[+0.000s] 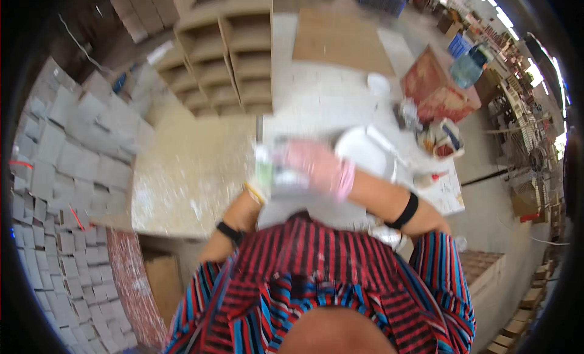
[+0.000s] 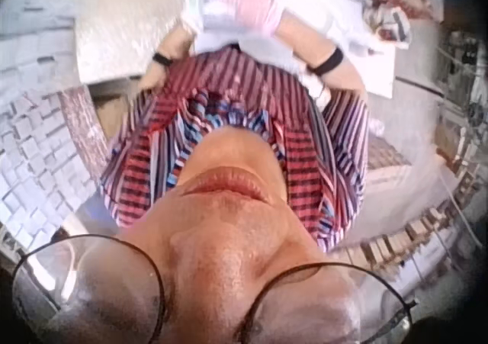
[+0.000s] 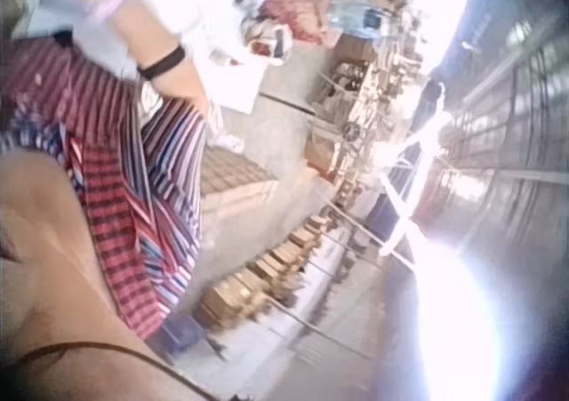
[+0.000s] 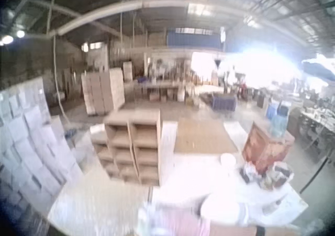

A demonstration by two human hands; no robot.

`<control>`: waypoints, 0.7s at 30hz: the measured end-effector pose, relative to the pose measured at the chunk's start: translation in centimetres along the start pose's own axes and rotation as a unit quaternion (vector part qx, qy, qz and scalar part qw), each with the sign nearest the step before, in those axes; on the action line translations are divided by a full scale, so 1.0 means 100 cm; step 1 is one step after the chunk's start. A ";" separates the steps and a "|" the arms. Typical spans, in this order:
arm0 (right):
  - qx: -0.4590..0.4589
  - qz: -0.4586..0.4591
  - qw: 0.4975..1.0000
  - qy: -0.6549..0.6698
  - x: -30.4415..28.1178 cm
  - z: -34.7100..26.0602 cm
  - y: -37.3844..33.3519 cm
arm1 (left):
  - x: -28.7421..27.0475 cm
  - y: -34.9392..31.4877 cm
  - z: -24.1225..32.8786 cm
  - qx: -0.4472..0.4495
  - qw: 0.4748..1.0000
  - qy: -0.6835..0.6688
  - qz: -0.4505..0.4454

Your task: The person applies a white substance to the interior and exterior of a wooden box, wipes the surfaces with a cloth, and then stacks it onto a pile of similar boxes.

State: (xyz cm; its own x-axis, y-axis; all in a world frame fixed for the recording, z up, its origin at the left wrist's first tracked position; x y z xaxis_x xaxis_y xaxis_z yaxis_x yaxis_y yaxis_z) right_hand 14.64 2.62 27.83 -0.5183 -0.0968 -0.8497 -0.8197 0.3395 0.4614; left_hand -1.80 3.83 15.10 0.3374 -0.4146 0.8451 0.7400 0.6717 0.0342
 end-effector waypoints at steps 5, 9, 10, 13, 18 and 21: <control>0.223 -0.060 0.973 -0.025 -0.006 0.067 0.004 | 0.025 0.002 -0.006 -0.032 0.986 0.156 0.054; 0.325 0.106 0.939 0.030 -0.032 0.101 -0.030 | 0.019 0.010 0.001 -0.020 0.992 0.088 0.089; 0.318 0.153 0.933 0.073 -0.038 0.100 -0.036 | 0.013 0.011 0.002 -0.023 0.993 0.039 0.111; 0.381 0.179 0.907 0.002 -0.051 0.085 -0.045 | -0.008 0.011 0.010 0.061 0.988 0.082 0.117; 0.272 0.160 0.947 0.059 -0.049 0.041 -0.037 | -0.018 0.022 0.029 0.006 0.995 -0.054 0.087; 0.161 0.105 0.980 0.049 -0.035 0.016 -0.030 | -0.008 0.030 0.036 0.007 0.992 -0.027 0.122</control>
State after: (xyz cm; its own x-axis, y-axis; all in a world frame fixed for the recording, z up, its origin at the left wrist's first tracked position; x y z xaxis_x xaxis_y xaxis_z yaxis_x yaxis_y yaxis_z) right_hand 19.25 3.42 29.01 -0.7008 -0.0770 -0.7092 -0.5818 0.6369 0.5058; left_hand -1.96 8.41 16.46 0.4727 -0.2059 0.8568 0.6320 0.7568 -0.1668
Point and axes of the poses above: each hand's wrist, its own y-axis towards the middle knuckle, its own x-axis out of the palm, z = x × y, the point moved 1 cm from there along y, towards the middle knuckle, and after that the axes turned 12 degrees about -z, right-handed, at the moved point
